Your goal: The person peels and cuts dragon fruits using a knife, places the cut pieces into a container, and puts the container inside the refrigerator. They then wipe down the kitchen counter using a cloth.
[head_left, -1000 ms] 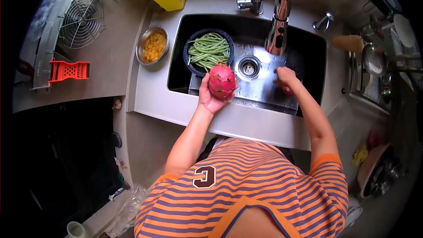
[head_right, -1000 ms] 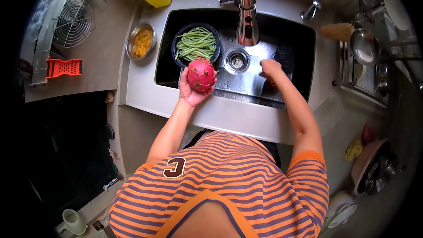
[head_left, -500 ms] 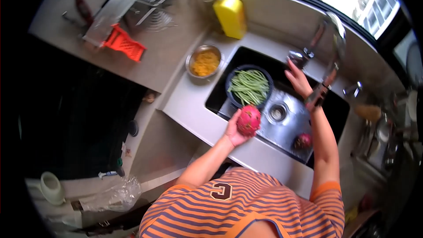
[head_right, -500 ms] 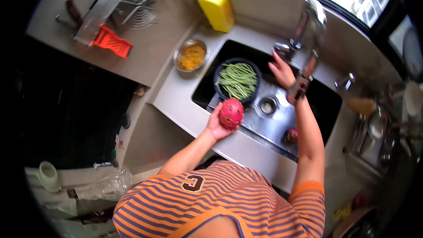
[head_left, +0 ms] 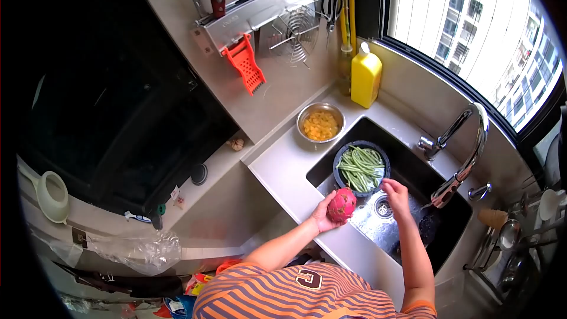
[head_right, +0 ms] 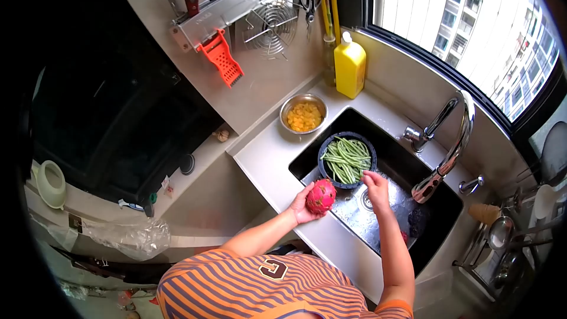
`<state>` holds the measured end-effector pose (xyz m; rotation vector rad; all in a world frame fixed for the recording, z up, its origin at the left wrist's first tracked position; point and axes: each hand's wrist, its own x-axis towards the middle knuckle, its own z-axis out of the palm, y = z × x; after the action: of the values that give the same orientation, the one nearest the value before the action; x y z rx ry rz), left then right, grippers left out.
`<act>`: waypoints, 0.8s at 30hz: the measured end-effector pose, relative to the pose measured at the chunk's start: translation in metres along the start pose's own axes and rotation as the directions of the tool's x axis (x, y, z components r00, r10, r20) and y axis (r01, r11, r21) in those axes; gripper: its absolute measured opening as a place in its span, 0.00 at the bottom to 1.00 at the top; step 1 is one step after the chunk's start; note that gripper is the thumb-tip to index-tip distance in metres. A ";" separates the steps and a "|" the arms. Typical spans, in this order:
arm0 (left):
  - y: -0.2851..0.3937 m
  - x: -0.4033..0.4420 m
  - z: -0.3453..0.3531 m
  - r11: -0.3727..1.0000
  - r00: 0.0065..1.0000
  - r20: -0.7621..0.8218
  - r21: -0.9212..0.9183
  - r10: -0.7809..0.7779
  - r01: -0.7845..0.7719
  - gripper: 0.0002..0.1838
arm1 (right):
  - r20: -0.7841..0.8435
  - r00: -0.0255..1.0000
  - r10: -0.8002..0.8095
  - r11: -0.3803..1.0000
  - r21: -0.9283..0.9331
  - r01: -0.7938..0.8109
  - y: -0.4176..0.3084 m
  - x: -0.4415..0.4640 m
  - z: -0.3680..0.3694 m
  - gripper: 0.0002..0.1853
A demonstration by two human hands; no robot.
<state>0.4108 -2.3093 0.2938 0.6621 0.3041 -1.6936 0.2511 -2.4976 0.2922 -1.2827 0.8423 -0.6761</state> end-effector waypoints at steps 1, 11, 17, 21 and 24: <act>-0.002 0.000 0.002 0.999 1.000 -0.020 0.028 0.020 -0.019 0.39 | 0.034 0.988 -0.151 0.986 -0.060 0.153 -0.003 0.007 0.018 0.14; -0.004 0.035 -0.005 0.947 0.987 0.085 0.304 -0.139 0.107 0.33 | 0.545 0.454 -0.705 0.143 -0.518 0.843 -0.268 0.058 0.185 0.17; 0.000 0.029 -0.012 0.938 0.967 0.198 0.335 -0.159 0.086 0.40 | 0.735 -0.213 -0.644 -0.656 -0.387 0.648 -0.437 0.053 0.339 0.19; 0.003 0.025 -0.019 0.965 0.942 0.295 0.248 -0.159 0.085 0.37 | 0.946 -0.169 -0.276 -0.929 -0.217 0.300 -0.486 0.047 0.403 0.07; 0.005 0.026 -0.024 0.965 0.927 0.339 0.250 -0.162 0.077 0.36 | 0.996 -0.039 -0.083 -0.995 -0.081 0.056 -0.504 0.056 0.415 0.05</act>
<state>0.4192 -2.3185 0.2607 0.4973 -0.1174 -1.9478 0.6419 -2.4085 0.8107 1.7666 0.4158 0.5690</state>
